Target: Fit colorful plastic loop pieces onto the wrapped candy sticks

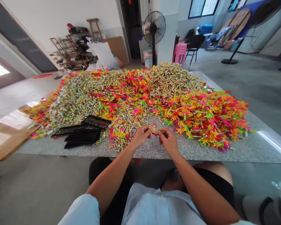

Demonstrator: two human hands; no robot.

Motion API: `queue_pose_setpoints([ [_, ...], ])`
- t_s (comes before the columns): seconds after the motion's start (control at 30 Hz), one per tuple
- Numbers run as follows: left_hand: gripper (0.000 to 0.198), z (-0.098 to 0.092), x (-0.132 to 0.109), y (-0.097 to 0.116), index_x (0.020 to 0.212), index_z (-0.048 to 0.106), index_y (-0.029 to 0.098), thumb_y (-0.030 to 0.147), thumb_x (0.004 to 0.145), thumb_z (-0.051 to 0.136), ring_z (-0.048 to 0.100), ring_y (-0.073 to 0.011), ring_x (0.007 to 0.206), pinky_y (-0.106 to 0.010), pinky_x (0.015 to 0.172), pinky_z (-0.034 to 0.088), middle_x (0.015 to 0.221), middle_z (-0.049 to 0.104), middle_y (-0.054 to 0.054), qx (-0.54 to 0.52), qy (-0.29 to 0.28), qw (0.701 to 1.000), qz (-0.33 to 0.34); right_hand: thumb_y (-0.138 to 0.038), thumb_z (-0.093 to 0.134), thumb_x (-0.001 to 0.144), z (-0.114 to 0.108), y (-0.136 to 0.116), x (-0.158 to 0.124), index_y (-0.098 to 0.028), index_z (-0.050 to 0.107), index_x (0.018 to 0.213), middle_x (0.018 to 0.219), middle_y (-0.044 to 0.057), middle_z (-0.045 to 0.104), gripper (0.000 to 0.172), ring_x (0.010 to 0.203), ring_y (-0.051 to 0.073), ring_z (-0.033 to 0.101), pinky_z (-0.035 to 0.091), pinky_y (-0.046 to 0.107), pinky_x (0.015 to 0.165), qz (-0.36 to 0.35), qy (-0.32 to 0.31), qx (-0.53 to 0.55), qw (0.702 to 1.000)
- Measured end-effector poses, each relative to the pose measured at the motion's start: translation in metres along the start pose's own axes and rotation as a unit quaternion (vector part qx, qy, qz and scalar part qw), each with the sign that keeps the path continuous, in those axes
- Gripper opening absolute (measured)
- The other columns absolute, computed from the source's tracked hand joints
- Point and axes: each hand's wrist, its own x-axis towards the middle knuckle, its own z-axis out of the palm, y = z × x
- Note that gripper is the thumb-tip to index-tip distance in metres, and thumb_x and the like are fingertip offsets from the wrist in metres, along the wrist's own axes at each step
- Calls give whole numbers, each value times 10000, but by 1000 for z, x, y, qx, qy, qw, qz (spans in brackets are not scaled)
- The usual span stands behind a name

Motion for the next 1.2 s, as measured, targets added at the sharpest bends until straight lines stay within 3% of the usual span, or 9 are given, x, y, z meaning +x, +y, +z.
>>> queue_pose_setpoints([
  [0.3,299,0,-3,9,732,600,187,436,898,597,506,-117,556,-255,594,382,623,607,3,115,-5,993,8,-482,711,821,-3,7,5,-214,598,1032,543,-70,544,358,440,120,464,377,239,440,53,14,58,997],
  [0.53,250,-6,-4,10,796,633,183,411,894,603,571,-134,603,-258,612,421,666,637,-16,72,-69,995,-20,-477,705,830,-10,3,4,-214,622,1048,588,-49,576,352,482,130,499,401,247,468,35,-25,2,999],
  [0.7,270,-6,-4,12,875,657,182,451,868,641,585,-130,585,-254,577,442,713,640,-21,12,-101,993,-63,-426,705,830,-20,4,7,-227,688,1015,820,20,690,273,682,168,620,496,286,618,-20,-70,-103,992],
  [0.87,392,-3,-4,19,889,669,189,572,899,585,550,-119,531,-243,499,413,699,604,-12,34,-89,994,-44,-371,673,879,-26,-1,10,-238,695,980,941,43,708,168,854,202,655,518,337,793,-113,-108,-191,969],
  [1.03,465,2,-4,18,871,638,183,629,921,516,538,-116,559,-229,517,433,678,563,5,59,-92,993,-31,-326,649,904,-27,-1,11,-218,666,1005,943,54,696,149,850,199,648,520,325,795,-193,-107,-276,935],
  [1.2,485,5,-3,13,841,583,174,648,912,512,519,-98,531,-221,518,451,659,533,22,33,-99,994,-43,-315,629,923,-26,1,12,-208,646,999,918,49,685,133,794,178,640,519,296,748,-215,-99,-310,921],
])
